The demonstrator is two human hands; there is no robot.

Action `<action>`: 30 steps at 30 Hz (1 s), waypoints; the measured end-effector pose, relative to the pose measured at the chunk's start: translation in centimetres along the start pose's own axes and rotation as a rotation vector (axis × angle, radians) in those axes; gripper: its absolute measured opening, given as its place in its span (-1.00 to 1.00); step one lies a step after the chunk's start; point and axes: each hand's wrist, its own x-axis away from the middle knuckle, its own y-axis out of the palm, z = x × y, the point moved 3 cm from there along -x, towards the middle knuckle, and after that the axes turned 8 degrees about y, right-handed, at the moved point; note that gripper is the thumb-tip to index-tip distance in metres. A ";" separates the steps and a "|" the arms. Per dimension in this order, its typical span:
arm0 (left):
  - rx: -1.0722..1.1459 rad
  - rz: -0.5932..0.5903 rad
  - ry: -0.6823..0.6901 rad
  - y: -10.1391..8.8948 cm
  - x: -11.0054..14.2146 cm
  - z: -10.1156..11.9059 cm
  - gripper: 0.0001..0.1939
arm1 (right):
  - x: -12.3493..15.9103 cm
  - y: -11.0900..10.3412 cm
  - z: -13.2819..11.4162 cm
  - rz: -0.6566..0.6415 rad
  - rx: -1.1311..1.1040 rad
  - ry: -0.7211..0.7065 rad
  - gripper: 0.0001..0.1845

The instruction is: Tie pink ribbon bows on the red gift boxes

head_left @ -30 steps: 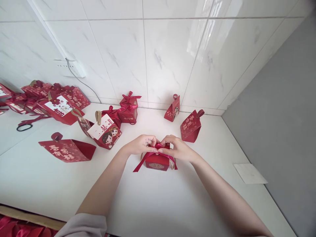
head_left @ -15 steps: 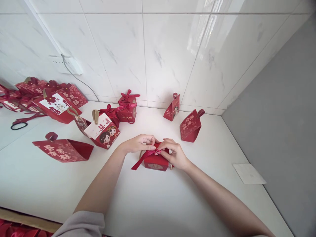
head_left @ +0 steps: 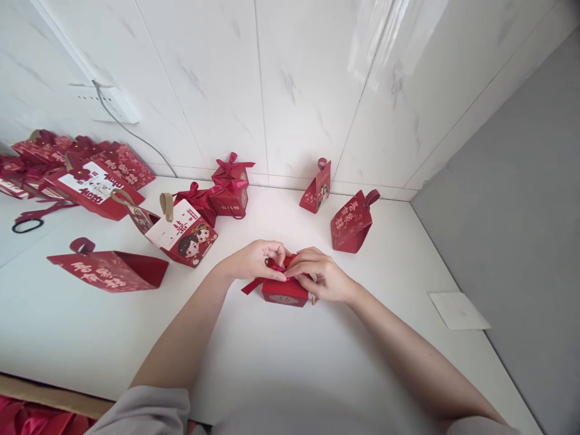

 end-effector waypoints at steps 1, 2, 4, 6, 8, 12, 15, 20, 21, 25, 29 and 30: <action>-0.070 0.012 0.017 0.1 0.0 0.5 -0.72 | 0.0 0.0 0.0 -0.001 -0.012 0.008 -0.67; -0.148 0.026 0.034 0.2 0.1 1.0 -0.75 | 0.1 0.0 0.1 -0.001 -0.023 0.015 -0.67; -0.307 0.066 0.067 0.7 0.3 2.1 -0.82 | 0.2 0.0 0.1 0.003 -0.035 0.031 -0.66; -0.424 0.121 0.093 1.3 0.6 3.1 -0.85 | 0.2 -0.1 0.1 0.012 -0.034 0.042 -0.67; -0.486 0.185 0.111 2.1 1.0 3.5 -0.87 | 0.4 -0.1 0.0 0.019 -0.024 0.045 -0.67; -0.571 0.312 0.138 3.7 1.7 3.2 -0.84 | 0.6 0.0 -0.1 0.035 -0.002 0.039 -0.71; -0.719 0.429 0.132 4.8 2.0 2.9 -0.79 | 0.7 0.1 -0.1 0.081 0.034 0.075 -0.82; -1.017 0.543 0.071 6.3 1.9 2.8 -0.81 | 1.1 0.6 -0.1 0.095 0.097 0.052 -0.85; -1.048 0.552 0.056 6.5 1.9 2.8 -0.82 | 1.3 0.6 -0.2 0.091 0.109 0.035 -0.84; -0.957 0.572 0.028 6.0 1.9 2.3 -0.85 | 1.6 0.6 -0.5 0.066 0.112 0.039 -0.86; -0.824 0.594 0.091 5.3 2.2 2.0 -0.86 | 0.9 0.0 0.0 0.118 0.013 0.243 -0.88; -0.811 0.602 0.100 5.1 2.3 2.0 -0.86 | 0.6 -0.1 0.3 0.137 -0.021 0.314 -0.85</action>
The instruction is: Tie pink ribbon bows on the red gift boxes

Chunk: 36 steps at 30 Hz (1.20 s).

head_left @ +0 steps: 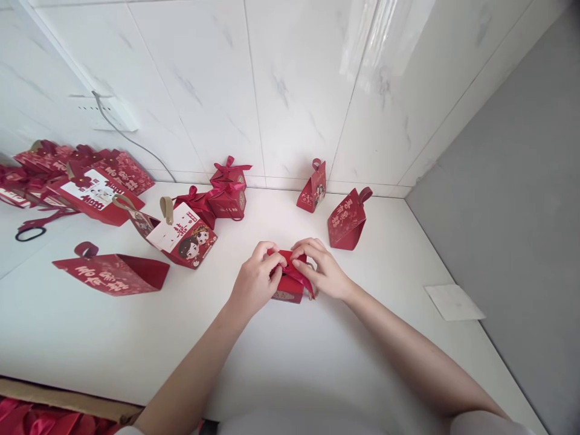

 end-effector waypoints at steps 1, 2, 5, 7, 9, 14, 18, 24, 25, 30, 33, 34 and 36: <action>0.012 0.008 -0.002 -0.1 0.0 -0.1 -0.87 | -0.4 0.0 0.2 0.003 -0.034 0.063 -0.82; 0.029 0.014 -0.009 -0.1 0.1 -0.1 -0.88 | -0.7 0.0 0.4 -0.010 -0.068 0.111 -0.81; 0.106 0.027 -0.039 -0.2 0.2 -0.2 -0.88 | -1.4 0.3 0.8 -0.122 -0.161 0.187 -0.83; 0.156 0.048 -0.034 -0.2 0.4 -0.3 -0.87 | -1.6 0.4 0.7 -0.177 -0.192 0.218 -0.82; 0.176 0.081 -0.009 -0.2 0.5 -0.4 -0.87 | -1.7 0.3 0.4 -0.202 -0.197 0.216 -0.81; 0.139 0.140 0.056 -0.2 0.9 -0.6 -0.83 | -2.0 -0.1 -0.5 -0.325 -0.220 0.143 -0.83; 0.072 0.149 0.043 -0.5 0.8 -0.6 -0.84 | -2.3 -0.1 -0.3 -0.398 -0.300 0.180 -0.81; -0.254 0.067 -0.051 -1.3 0.9 -0.9 -0.75 | -2.3 0.2 0.4 -0.395 -0.397 0.236 -0.85; -0.256 0.053 -0.063 -1.3 0.9 -1.0 -0.75 | -2.3 0.2 0.5 -0.382 -0.401 0.234 -0.86; -0.137 -0.002 -0.124 -1.6 0.9 -1.1 -0.82 | -2.0 0.3 0.3 -0.341 -0.374 0.217 -0.89; -0.009 -0.065 -0.157 -2.2 0.9 -1.0 -0.81 | -2.0 0.3 0.1 -0.334 -0.344 0.195 -0.90; 0.034 -0.089 -0.170 -2.3 0.9 -0.9 -0.80 | -2.0 0.2 -0.1 -0.332 -0.336 0.184 -0.91; 0.097 -0.115 -0.207 -2.5 1.0 -0.9 -0.78 | -2.0 0.2 -0.3 -0.322 -0.314 0.156 -0.91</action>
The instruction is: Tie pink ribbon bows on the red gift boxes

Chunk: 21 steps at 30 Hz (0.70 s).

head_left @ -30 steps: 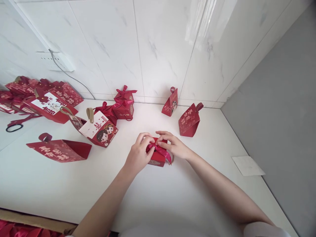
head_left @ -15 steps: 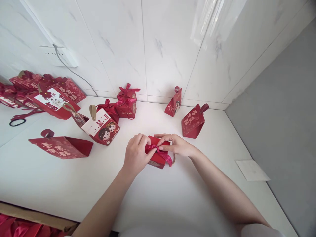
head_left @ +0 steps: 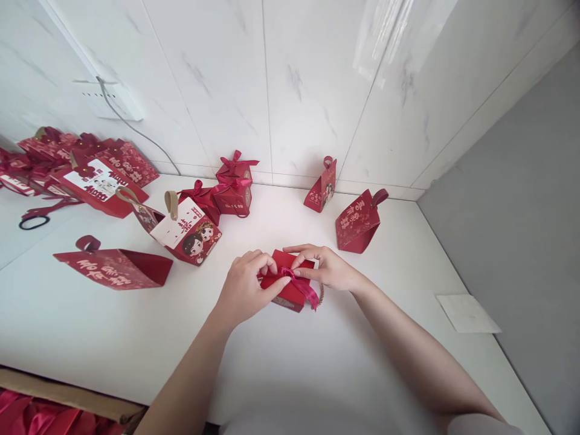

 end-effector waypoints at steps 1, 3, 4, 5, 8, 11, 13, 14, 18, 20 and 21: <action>0.019 -0.001 -0.019 0.0 0.0 -0.1 -0.77 | 0.0 0.0 -0.1 0.006 0.019 -0.015 -0.91; 0.053 0.010 -0.053 0.2 0.0 -0.3 -0.75 | 0.1 0.0 -0.3 0.018 0.068 -0.048 -0.91; 0.076 0.012 -0.069 0.3 0.0 -0.4 -0.75 | 0.1 0.0 -0.3 0.023 0.097 -0.070 -0.91; 0.110 0.006 -0.086 0.4 0.0 -0.6 -0.75 | 0.1 0.0 -0.4 0.028 0.127 -0.096 -0.90; 0.263 -0.048 -0.143 0.6 0.0 -1.0 -0.76 | 0.1 0.1 -0.5 0.043 0.208 -0.181 -0.88; 0.389 -0.107 -0.193 0.3 0.2 -1.2 -0.77 | 0.2 0.1 -0.6 0.049 0.281 -0.252 -0.89; 0.421 -0.129 -0.218 0.1 0.4 -1.3 -0.77 | 0.3 -0.1 -0.7 0.060 0.325 -0.286 -0.88; 0.423 -0.136 -0.226 0.0 0.4 -1.3 -0.78 | 0.3 -0.2 -0.8 0.067 0.344 -0.298 -0.88; 0.397 -0.152 -0.240 -0.3 0.6 -1.4 -0.80 | 0.7 -1.0 -1.0 0.089 0.404 -0.331 -0.86; 0.386 -0.156 -0.252 -0.3 0.6 -1.5 -0.80 | 0.9 -1.3 -1.1 0.094 0.431 -0.341 -0.84; 0.381 -0.157 -0.257 -0.3 0.7 -1.5 -0.80 | 1.0 -1.5 -1.0 0.097 0.443 -0.346 -0.83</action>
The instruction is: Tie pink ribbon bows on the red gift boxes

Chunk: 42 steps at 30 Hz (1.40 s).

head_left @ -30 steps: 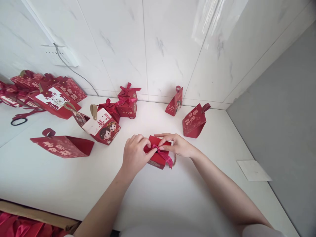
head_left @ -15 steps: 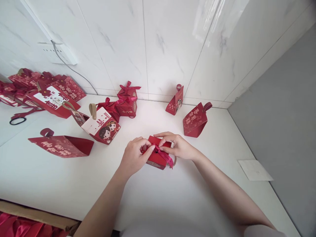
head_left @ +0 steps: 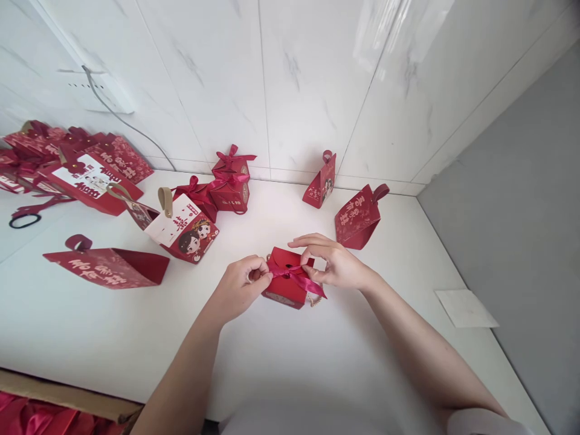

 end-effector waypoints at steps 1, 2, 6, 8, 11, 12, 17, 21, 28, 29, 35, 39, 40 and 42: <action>-0.006 0.001 -0.005 0.0 0.0 0.0 -0.81 | 0.1 -0.1 0.1 0.002 0.011 -0.005 -0.83; -0.014 0.003 -0.009 0.1 0.0 -0.1 -0.82 | 0.1 -0.2 0.2 0.006 0.019 -0.012 -0.82; -0.061 0.044 -0.005 0.1 0.1 -0.2 -0.83 | 0.2 -0.2 0.4 0.007 0.018 -0.027 -0.83; -0.087 0.061 -0.003 0.0 0.1 -0.3 -0.83 | 0.2 -0.3 0.3 -0.011 0.014 -0.018 -0.85; -0.137 0.079 0.018 -0.3 0.1 -0.5 -0.83 | 0.3 -0.7 -0.1 -0.056 0.037 0.009 -0.90; -0.159 0.090 0.032 -0.5 0.0 -0.5 -0.84 | 0.3 -0.9 -0.3 -0.067 0.051 0.023 -0.91; -0.173 0.107 0.086 -0.6 -0.4 -0.3 -0.87 | 0.3 -0.9 -1.2 -0.024 0.054 0.101 -0.67; -0.104 0.052 0.193 0.1 -0.5 0.3 -0.79 | 0.0 1.2 -2.0 0.064 0.087 0.075 -0.64; -0.047 -0.045 0.256 -0.5 -0.3 -0.1 -0.84 | 0.0 2.1 -3.1 -0.026 -0.077 -0.026 -0.85; -0.039 -0.051 0.245 -0.7 -0.4 -0.2 -0.85 | 0.0 1.6 -2.9 -0.051 -0.150 -0.008 -0.80; 0.008 -0.042 0.210 -0.2 -0.5 -0.2 -0.84 | 0.0 -0.8 -0.3 0.013 -0.352 0.292 -0.72; 0.031 -0.008 0.167 0.5 -0.6 -0.2 -0.93 | 0.1 -0.1 0.3 -0.109 -0.339 0.349 -0.79; 0.048 -0.010 0.157 0.6 -0.6 -0.2 -0.95 | 0.1 0.0 0.2 -0.140 -0.334 0.341 -0.83; 0.079 -0.028 0.150 0.7 -0.6 -0.3 -0.94 | 0.1 0.2 0.1 -0.179 -0.324 0.313 -0.91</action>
